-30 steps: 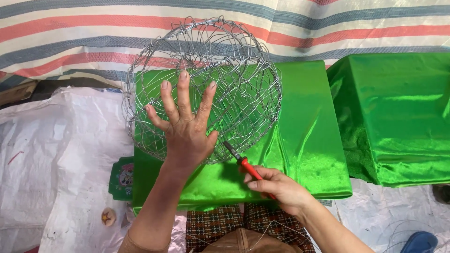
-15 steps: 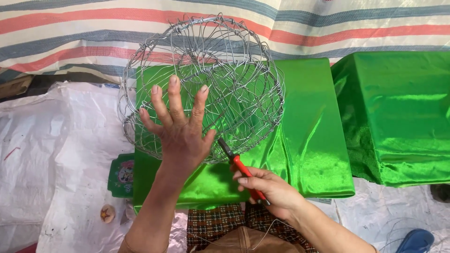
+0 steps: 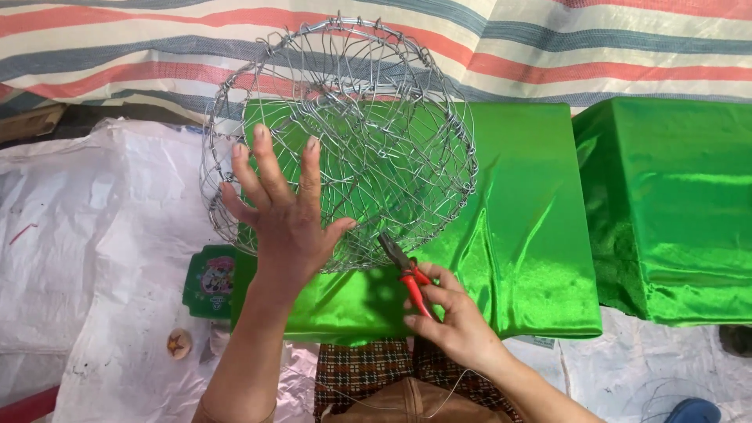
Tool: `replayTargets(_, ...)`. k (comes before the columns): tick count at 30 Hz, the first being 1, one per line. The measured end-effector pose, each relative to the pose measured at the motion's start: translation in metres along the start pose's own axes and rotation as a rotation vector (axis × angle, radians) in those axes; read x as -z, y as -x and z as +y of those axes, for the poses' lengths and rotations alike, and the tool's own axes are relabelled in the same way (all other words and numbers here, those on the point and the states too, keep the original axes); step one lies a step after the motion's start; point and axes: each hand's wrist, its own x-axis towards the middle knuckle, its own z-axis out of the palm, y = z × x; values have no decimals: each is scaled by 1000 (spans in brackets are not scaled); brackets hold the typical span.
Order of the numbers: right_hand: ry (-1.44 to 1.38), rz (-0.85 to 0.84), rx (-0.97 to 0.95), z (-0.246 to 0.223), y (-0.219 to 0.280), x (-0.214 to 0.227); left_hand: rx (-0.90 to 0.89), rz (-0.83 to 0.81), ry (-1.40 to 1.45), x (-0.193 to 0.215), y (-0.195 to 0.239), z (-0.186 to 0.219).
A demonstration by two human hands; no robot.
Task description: A person uses pliers to cut and bend wire, attaching it to a circular frame to create a 3D wire structure.
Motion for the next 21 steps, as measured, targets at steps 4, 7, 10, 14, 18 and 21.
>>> replayTargets(4,377,120,61,-27,3,0,-2,-12,71,9,0,6)
replayTargets(7,698,309,224,-38,3,-3,-7,-4,71,7,2,8)
replayTargets(10,847,350,264,-41,1,-8,18,20,78,0,6,8)
replayTargets(14,996,446,275,-46,1,-15,47,60,78,-5,10,10)
replayTargets(18,1022,477,213,-44,7,-17,63,79,119,-2,13,15)
replayTargets(21,991,467,179,-40,7,-18,72,92,100,-5,15,19)
